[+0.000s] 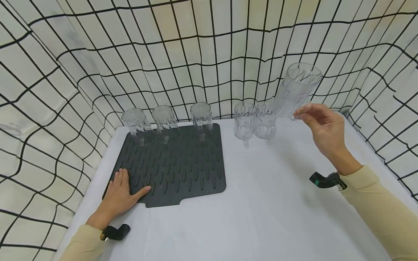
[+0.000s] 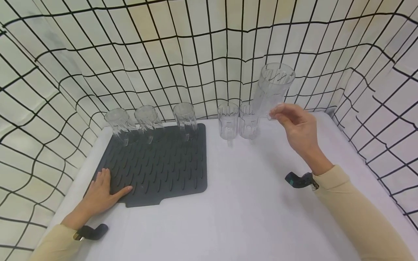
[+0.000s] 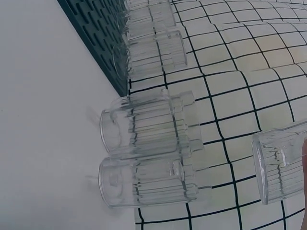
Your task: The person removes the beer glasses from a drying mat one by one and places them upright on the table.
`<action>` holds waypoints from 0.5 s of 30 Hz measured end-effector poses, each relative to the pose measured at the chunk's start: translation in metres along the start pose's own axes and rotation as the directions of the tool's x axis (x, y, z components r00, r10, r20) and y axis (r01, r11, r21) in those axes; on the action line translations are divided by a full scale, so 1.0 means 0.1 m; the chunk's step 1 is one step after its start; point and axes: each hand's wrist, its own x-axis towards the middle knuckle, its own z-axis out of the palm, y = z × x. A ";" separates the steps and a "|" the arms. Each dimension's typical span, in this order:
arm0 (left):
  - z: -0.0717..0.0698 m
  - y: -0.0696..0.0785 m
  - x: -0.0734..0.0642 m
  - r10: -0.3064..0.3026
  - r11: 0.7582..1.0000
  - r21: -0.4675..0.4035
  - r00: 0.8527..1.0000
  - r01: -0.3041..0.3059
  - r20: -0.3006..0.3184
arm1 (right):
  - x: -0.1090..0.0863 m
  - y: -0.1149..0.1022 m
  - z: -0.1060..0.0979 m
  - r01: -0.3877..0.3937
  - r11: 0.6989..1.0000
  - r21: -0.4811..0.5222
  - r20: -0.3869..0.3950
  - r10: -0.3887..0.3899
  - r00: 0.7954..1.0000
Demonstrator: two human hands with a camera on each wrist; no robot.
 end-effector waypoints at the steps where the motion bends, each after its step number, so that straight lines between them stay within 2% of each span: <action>1: 0.00 0.00 0.00 -0.001 1.000 0.000 1.000 0.001 0.000 | 0.00 0.01 -0.02 -0.001 1.000 -0.001 -0.002 0.001 1.000; 4: 0.00 0.00 0.00 -0.003 1.000 0.003 1.000 0.003 0.000 | 0.01 0.02 -0.07 -0.004 1.000 -0.013 -0.007 0.004 1.000; 11: 0.01 -0.01 0.01 -0.001 1.000 0.014 1.000 0.001 -0.001 | 0.03 0.10 -0.20 -0.004 0.987 -0.163 -0.018 0.001 1.000; 15: 0.01 0.00 0.01 -0.003 1.000 0.011 1.000 0.003 0.000 | 0.03 0.15 -0.26 -0.033 0.986 -0.164 -0.026 0.029 0.999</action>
